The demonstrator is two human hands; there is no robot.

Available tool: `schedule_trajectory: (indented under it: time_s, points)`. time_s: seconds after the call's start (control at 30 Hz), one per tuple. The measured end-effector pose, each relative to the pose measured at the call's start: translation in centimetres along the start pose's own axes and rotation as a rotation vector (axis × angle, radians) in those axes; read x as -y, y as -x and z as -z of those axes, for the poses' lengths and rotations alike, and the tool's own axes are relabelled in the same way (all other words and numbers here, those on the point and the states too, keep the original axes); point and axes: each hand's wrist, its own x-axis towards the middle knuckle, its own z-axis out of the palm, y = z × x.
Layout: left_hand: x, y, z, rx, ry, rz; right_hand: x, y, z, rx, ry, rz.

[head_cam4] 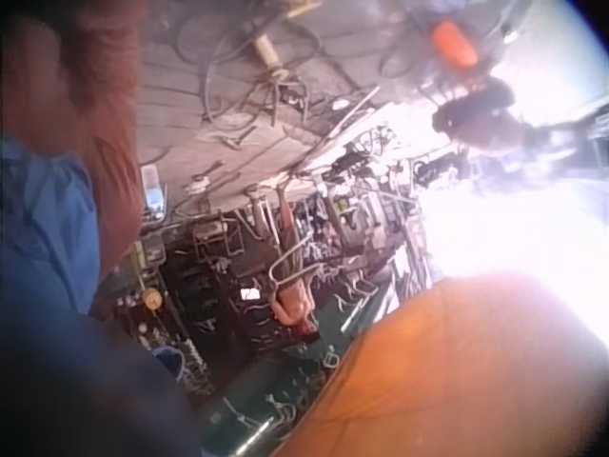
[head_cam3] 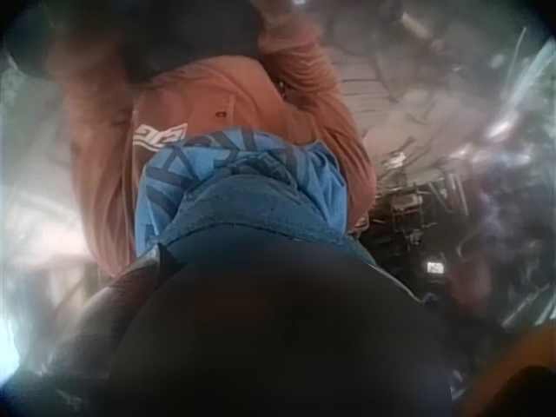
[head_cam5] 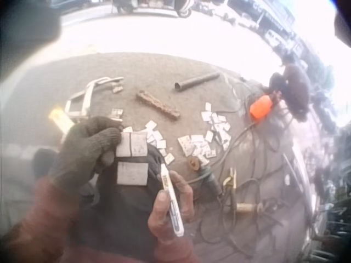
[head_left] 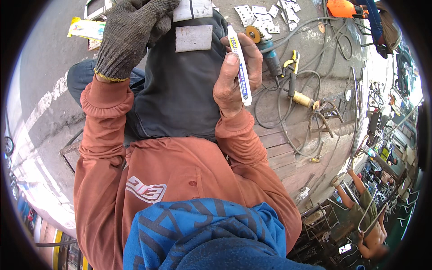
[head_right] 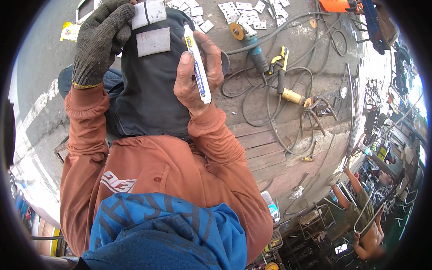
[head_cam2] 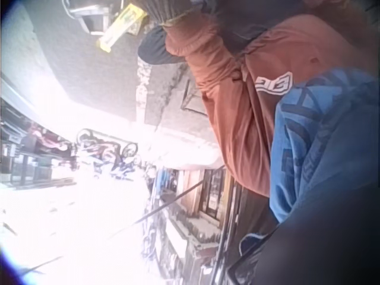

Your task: The person sits on the floor and repeatedly picks up small rectangular metal pieces, marks them with a white marker, and places them back down. The person handles the pieces one at a time and continues the marking process throughout the clip.

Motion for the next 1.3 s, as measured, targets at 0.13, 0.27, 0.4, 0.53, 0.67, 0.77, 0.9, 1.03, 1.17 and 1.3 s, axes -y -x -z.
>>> schedule_trajectory:
  time_s: [0.13, 0.27, 0.4, 0.53, 0.67, 0.77, 0.9, 1.03, 1.17, 1.3]
  points:
    - [0.2, -1.0, 1.0, 0.179, -0.102, 0.022, 0.0, 0.0, 0.2, 0.023, -0.029, -0.003]
    - [1.0, -1.0, 1.0, 0.095, -0.112, 0.012, 0.1, 0.2, 0.3, 0.021, -0.078, -0.061]
    - [0.9, -0.9, 0.9, 0.065, -0.112, 0.037, -0.1, 0.4, 0.0, -0.002, -0.132, -0.071]
    - [1.5, -1.1, 0.9, 0.020, -0.125, 0.040, -0.2, 0.6, 0.3, 0.014, -0.129, -0.014]
    - [3.2, -2.0, 1.7, 0.066, -0.060, -0.045, -0.3, 0.2, 1.2, 0.044, -0.026, 0.092]
    - [4.5, -2.4, 2.1, 0.068, -0.041, -0.076, -0.3, -0.4, 1.3, 0.051, 0.039, 0.219]
    - [5.0, -2.4, 2.4, 0.063, -0.037, -0.060, 0.2, -1.1, 0.9, 0.077, 0.026, 0.247]
    - [5.0, -2.5, 2.5, 0.064, -0.069, -0.050, 0.6, -1.8, 0.4, 0.129, 0.092, 0.317]
    - [5.1, -2.7, 2.7, 0.092, -0.066, -0.101, 0.4, -2.3, 0.1, 0.169, 0.155, 0.410]
    - [4.3, -2.3, 2.1, 0.069, -0.087, -0.090, 0.3, -2.2, 0.1, 0.185, 0.150, 0.393]
